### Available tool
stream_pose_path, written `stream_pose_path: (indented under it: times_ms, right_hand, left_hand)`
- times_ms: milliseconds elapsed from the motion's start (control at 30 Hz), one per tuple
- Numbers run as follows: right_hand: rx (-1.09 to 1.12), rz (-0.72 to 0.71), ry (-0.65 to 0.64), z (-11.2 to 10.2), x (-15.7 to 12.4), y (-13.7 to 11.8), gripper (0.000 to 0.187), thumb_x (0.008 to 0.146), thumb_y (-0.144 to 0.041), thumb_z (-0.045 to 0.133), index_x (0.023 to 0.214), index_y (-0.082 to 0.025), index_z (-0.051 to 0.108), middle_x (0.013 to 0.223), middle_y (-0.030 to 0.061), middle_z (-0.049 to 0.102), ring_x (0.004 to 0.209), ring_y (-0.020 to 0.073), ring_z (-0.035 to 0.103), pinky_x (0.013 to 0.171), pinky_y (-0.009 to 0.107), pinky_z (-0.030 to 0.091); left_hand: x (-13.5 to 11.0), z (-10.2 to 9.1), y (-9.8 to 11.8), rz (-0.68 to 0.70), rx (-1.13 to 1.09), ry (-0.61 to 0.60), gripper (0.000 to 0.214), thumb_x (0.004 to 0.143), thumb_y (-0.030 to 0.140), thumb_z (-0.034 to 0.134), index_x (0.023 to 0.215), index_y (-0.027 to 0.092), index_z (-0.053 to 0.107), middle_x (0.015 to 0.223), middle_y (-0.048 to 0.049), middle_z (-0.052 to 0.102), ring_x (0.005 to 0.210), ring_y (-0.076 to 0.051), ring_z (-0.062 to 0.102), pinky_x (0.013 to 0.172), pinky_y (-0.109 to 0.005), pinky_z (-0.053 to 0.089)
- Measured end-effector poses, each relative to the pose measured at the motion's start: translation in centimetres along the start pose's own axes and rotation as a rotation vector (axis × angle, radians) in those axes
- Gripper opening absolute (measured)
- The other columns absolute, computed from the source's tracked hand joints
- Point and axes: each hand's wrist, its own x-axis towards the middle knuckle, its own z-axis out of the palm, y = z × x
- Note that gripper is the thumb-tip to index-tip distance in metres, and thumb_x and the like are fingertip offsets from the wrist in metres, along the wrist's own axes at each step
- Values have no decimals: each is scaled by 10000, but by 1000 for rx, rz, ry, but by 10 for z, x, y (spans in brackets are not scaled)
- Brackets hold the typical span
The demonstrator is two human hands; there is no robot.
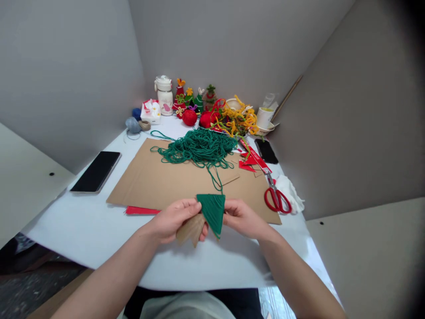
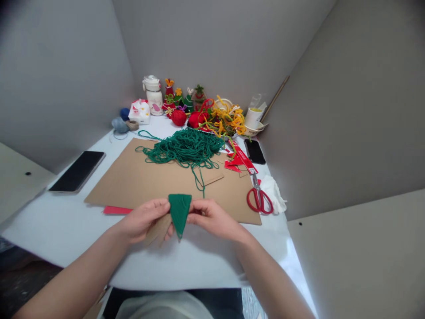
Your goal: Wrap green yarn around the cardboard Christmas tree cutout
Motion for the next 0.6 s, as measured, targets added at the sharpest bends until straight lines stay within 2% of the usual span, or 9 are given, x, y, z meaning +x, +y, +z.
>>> stream_pose_path:
  times_ms: [133, 233, 367, 600]
  right_hand:
    - [-249, -87, -40, -4, 5, -1, 261, 906, -313, 464, 759, -138, 590, 736, 9, 550, 698, 109, 519, 652, 227, 435]
    - [-503, -209, -47, -8, 9, -3, 201, 921, -225, 439, 852, -145, 610, 796, 37, 581, 777, 127, 528, 722, 256, 432]
    - [-750, -329, -30, -7, 13, -7, 168, 917, -211, 457, 903, -147, 612, 823, 57, 590, 820, 148, 504, 757, 286, 422]
    - [-977, -352, 56, 0, 11, -17, 179, 919, -234, 457, 850, -146, 597, 807, 61, 571, 800, 159, 482, 726, 288, 404]
  left_hand:
    - [-3, 0, -2, -110, 123, -159, 333, 805, 458, 564, 788, 127, 596, 644, -80, 679, 514, -149, 623, 491, -232, 459]
    - [-4, 4, 0, -167, 233, -243, 373, 809, 481, 543, 748, 119, 611, 655, -83, 677, 538, -147, 619, 519, -236, 450]
    - [-6, 8, 4, -205, 355, -261, 378, 781, 518, 551, 742, 147, 616, 656, -52, 672, 586, -153, 618, 577, -252, 452]
    - [-5, 9, 0, -195, 461, -218, 310, 797, 487, 519, 809, 185, 586, 698, -17, 678, 600, -150, 609, 595, -256, 452]
